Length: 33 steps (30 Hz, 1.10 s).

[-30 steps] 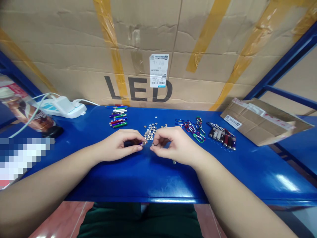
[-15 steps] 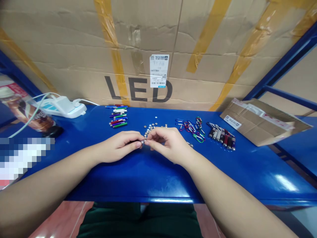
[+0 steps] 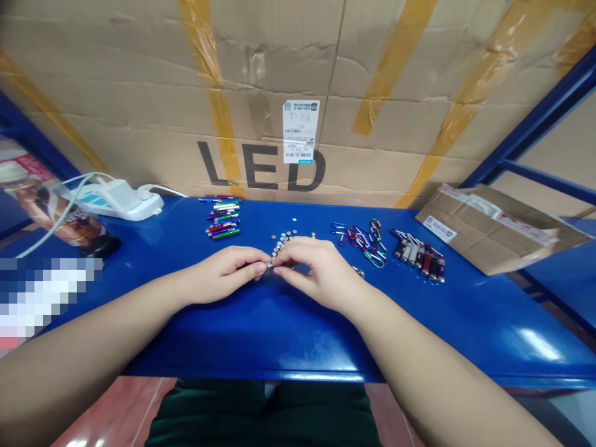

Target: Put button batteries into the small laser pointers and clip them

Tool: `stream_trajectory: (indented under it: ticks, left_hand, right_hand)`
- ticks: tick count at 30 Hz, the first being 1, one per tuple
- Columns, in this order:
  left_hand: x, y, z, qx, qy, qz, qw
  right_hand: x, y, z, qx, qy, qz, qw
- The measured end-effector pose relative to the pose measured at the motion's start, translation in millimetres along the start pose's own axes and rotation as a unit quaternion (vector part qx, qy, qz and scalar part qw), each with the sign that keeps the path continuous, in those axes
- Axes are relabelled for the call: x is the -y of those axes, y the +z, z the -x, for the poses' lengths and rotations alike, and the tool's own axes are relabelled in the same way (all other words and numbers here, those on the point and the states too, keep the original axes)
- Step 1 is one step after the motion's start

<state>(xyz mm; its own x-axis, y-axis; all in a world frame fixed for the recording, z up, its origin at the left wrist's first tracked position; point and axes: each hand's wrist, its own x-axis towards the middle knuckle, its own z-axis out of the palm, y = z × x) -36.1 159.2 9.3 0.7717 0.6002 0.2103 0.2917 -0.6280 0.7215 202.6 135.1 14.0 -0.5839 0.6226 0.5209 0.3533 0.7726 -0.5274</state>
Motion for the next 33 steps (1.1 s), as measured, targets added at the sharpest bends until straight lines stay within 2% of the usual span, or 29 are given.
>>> stream_trajectory:
  ticks: [4,6,8,10,11,14,17,21,24,27,33]
  left_hand:
    - [-1.4,1.6,-0.1,-0.005,-0.030,0.036,0.999]
    - [-1.6,2.8,0.9,0.020,-0.081,0.098,0.992]
    - [-1.4,3.9,2.1,0.056,-0.135,0.184,0.972]
    - [-1.0,4.3,3.0,0.082,-0.162,0.241,0.953]
    - [-1.0,4.2,3.1,0.085,-0.162,0.238,0.954]
    - [-1.1,2.7,2.5,0.066,-0.114,0.111,0.985]
    - [-1.2,1.5,1.3,0.038,-0.049,-0.011,0.998]
    - [-1.4,1.6,1.1,-0.006,-0.016,-0.051,0.999]
    - [-1.8,1.7,2.0,-0.024,-0.001,-0.074,0.997]
    - [-1.5,1.6,2.7,-0.026,0.008,-0.091,0.995]
    - [-0.9,4.1,1.9,-0.021,0.021,-0.125,0.992]
  right_hand:
    - [-1.2,2.7,1.3,-0.004,-0.026,0.020,0.999]
    - [-0.7,3.3,1.9,0.000,-0.052,0.025,0.998]
    - [0.5,3.4,2.3,0.011,-0.073,0.027,0.997]
    - [1.6,3.5,2.6,0.026,-0.072,0.023,0.997]
    - [1.8,3.7,2.7,0.031,-0.060,0.019,0.997]
    - [0.8,6.1,2.7,0.030,0.028,-0.015,0.999]
    - [-1.2,10.0,2.3,0.023,0.148,-0.131,0.980]
    - [-2.0,12.7,0.0,-0.001,0.245,-0.274,0.930]
    - [-1.6,11.5,-1.7,-0.003,0.291,-0.295,0.910]
    - [0.1,9.6,-1.5,0.033,0.310,-0.256,0.915]
    - [7.5,4.3,0.5,0.088,0.244,-0.101,0.960]
